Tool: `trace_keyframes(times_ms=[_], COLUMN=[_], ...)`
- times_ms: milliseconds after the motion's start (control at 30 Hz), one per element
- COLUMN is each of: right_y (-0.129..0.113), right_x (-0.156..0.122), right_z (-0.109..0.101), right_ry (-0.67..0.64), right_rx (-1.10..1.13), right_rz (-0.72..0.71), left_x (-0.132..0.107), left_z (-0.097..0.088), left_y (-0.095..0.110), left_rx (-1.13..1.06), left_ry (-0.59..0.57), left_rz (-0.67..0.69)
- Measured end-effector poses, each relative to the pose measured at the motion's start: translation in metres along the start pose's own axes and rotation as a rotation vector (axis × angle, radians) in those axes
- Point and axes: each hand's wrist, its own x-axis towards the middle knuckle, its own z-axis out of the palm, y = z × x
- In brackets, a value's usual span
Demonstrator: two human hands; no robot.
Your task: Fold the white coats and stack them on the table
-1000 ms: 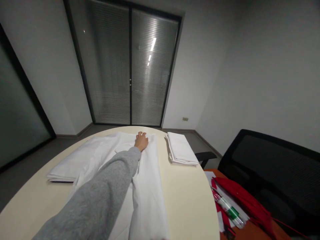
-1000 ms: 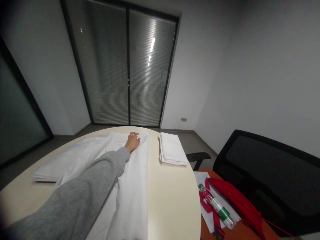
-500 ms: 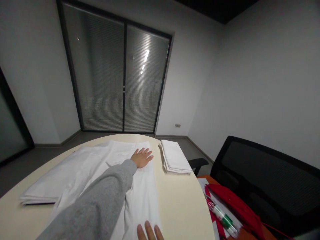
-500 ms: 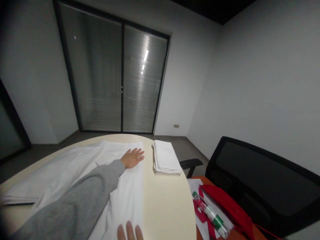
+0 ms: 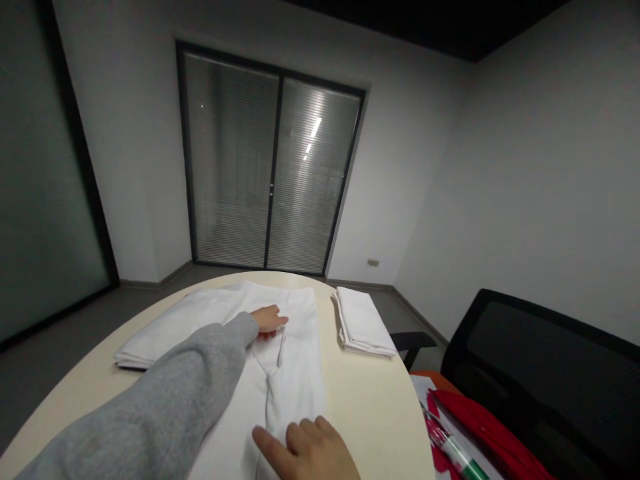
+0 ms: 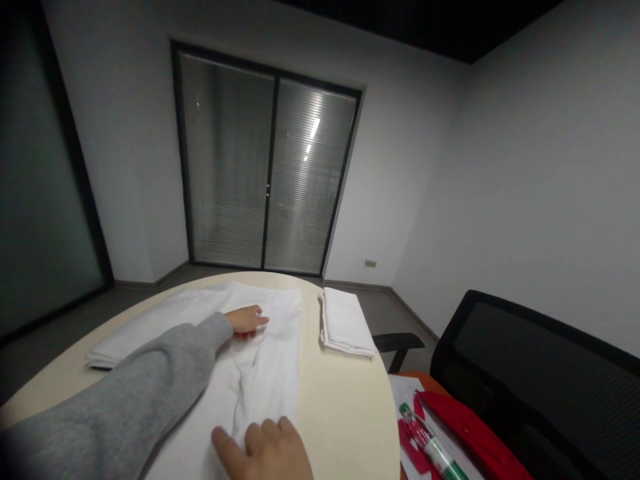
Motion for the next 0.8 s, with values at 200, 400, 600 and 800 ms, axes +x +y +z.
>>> trace_keyframes(times_ms=[200, 400, 600, 800], right_y=[0.015, 0.056, 0.122, 0.183], right_x=[0.050, 0.073, 0.034, -0.080], right_z=[-0.042, -0.043, -0.067, -0.064], right_ry=[-0.490, -0.437, -0.271, -0.101], right_rx=[0.110, 0.145, 0.297, 0.467], right_rz=[0.145, 0.191, 0.551, 0.917], left_x=[-0.010, 0.002, 0.005, 0.028], left_z=[0.015, 0.016, 0.018, 0.010], left_y=[0.004, 0.002, -0.002, 0.019], left_rx=[-0.167, -0.281, -0.270, -0.186], left_ry=[-0.094, -0.124, -0.118, -0.100], left_rz=[-0.062, -0.106, -0.121, -0.034])
